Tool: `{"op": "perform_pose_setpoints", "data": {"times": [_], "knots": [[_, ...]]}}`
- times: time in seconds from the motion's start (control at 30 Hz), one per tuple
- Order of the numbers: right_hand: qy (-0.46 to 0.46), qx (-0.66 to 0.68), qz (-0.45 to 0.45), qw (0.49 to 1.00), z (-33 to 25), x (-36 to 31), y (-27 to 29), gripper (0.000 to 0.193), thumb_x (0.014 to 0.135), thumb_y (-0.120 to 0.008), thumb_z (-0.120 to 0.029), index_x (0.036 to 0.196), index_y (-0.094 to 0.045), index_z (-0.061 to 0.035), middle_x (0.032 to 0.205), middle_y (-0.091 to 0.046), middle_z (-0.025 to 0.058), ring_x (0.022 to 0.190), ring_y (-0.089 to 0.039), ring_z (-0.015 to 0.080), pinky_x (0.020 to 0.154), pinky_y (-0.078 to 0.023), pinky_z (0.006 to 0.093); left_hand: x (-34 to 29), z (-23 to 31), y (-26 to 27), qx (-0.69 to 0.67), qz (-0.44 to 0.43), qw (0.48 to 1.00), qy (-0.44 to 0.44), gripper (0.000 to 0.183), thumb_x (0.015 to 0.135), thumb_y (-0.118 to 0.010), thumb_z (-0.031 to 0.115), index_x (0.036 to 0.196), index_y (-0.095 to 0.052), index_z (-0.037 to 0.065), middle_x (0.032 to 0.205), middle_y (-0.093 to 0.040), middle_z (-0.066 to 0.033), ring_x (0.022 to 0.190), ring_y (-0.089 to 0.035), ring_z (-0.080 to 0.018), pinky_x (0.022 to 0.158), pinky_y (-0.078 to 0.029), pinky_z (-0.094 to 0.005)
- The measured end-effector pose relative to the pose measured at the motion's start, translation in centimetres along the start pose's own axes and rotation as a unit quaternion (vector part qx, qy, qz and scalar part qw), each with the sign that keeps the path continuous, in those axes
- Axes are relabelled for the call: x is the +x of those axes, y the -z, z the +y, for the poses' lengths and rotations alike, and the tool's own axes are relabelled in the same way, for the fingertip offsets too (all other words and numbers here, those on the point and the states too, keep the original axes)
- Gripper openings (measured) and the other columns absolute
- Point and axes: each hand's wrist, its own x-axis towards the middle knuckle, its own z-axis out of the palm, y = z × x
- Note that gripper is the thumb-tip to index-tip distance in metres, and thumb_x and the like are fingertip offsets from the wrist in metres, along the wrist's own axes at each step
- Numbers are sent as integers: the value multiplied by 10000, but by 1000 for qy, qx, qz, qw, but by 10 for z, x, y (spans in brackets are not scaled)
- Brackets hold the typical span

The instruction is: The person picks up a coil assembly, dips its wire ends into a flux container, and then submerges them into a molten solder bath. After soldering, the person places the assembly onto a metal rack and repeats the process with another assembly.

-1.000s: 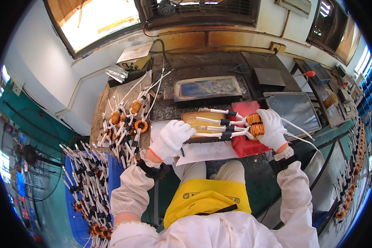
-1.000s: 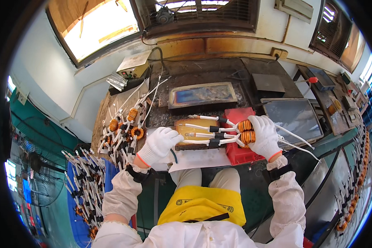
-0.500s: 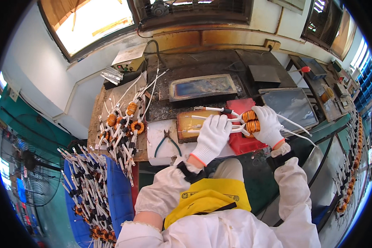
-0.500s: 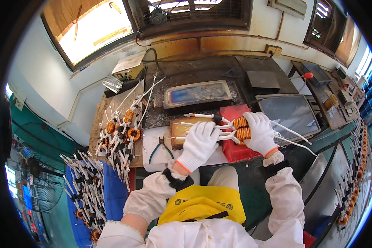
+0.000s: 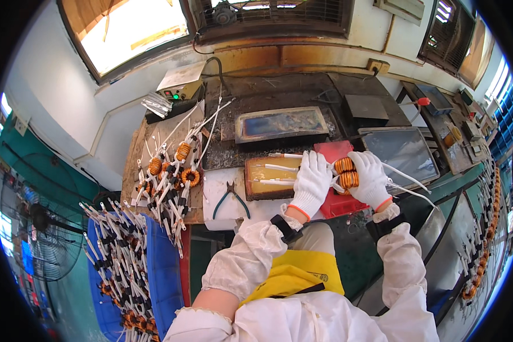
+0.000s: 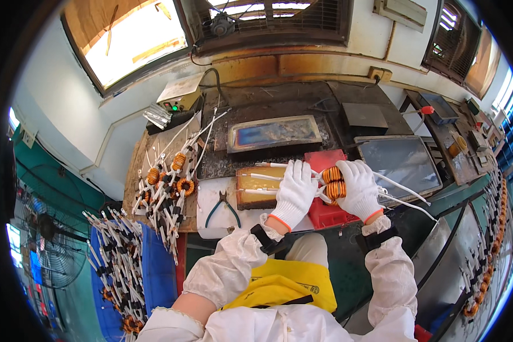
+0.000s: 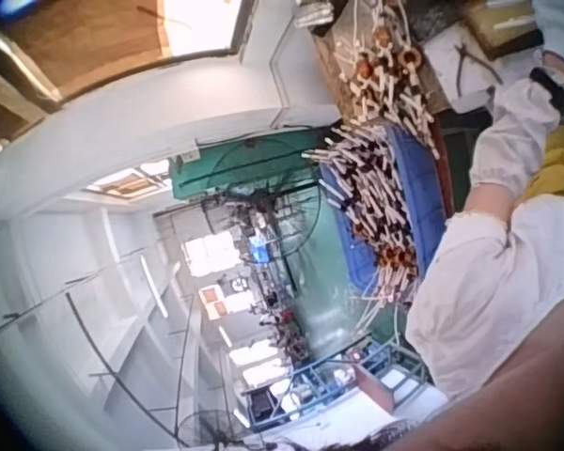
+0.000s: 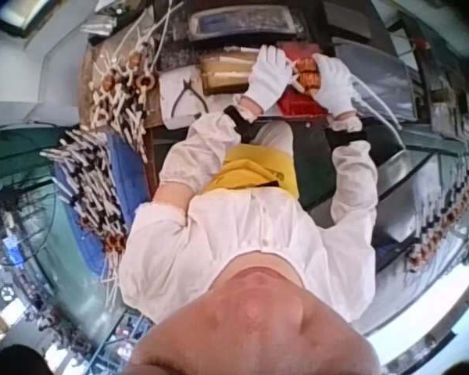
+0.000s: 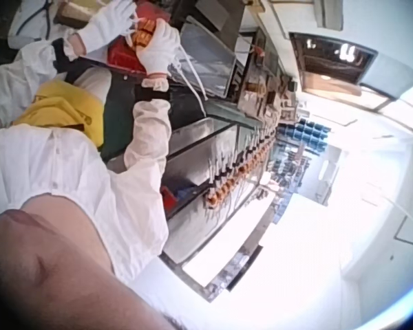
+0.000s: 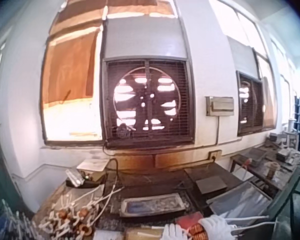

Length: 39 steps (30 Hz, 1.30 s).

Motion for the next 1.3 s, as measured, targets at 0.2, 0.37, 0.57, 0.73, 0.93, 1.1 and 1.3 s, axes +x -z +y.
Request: {"op": "perform_pose_setpoints", "data": {"times": [0.2,0.37,0.57,0.73,0.93,1.1,1.3], "knots": [[-2,-6,-5,1000,-3,4,2,667,546,-751,-124,1151,-476,-64,1069,-568,142,1042,-527,337,964,-384,446,-2,-14,-9,-89,67,993,-46,148,822,-527,177,879,-595,59,1002,-548,-131,1024,-526,-295,973,-407,-405],[-4,-19,-10,1000,-3,6,1,648,558,-748,-132,1143,-479,-64,1058,-570,135,1018,-530,332,943,-390,439,0,-20,-5,-125,42,990,-49,154,795,-544,178,889,-590,66,948,-533,-108,962,-530,-269,865,-450,-362],[-6,-30,-19,999,-10,11,5,609,566,-739,-132,1115,-484,-68,1033,-567,127,995,-532,325,920,-392,429,-2,-25,-7,-146,15,988,-45,152,799,-553,182,898,-580,71,963,-527,-98,964,-536,-258,831,-469,-351],[-1,-44,-36,998,-15,16,8,607,561,-736,-127,1109,-481,-74,1026,-565,120,997,-532,321,923,-388,428,-4,-28,-8,-160,-6,987,-29,144,816,-543,177,912,-577,75,980,-523,-94,957,-548,-258,789,-492,-353],[3,-53,-35,998,-16,17,9,632,550,-747,-134,1118,-476,-73,1018,-562,114,983,-531,319,926,-385,432,-6,-31,-8,-184,-13,983,-28,156,823,-534,182,932,-574,77,984,-516,-99,950,-551,-265,761,-501,-354],[-14,-45,-60,997,-17,17,7,657,534,-734,-107,1138,-480,-64,1084,-559,124,1050,-511,332,948,-379,438,-7,-32,-18,-213,4,977,-22,171,824,-523,176,957,-567,78,999,-518,-97,968,-545,-271,780,-494,-375],[-11,-52,-65,996,-20,20,9,654,538,-734,-106,1138,-478,-64,1077,-560,123,1051,-510,327,948,-376,435,-9,-33,-18,-224,-14,974,-18,181,826,-519,175,968,-567,74,1004,-521,-104,985,-542,-284,794,-490,-388]]}}
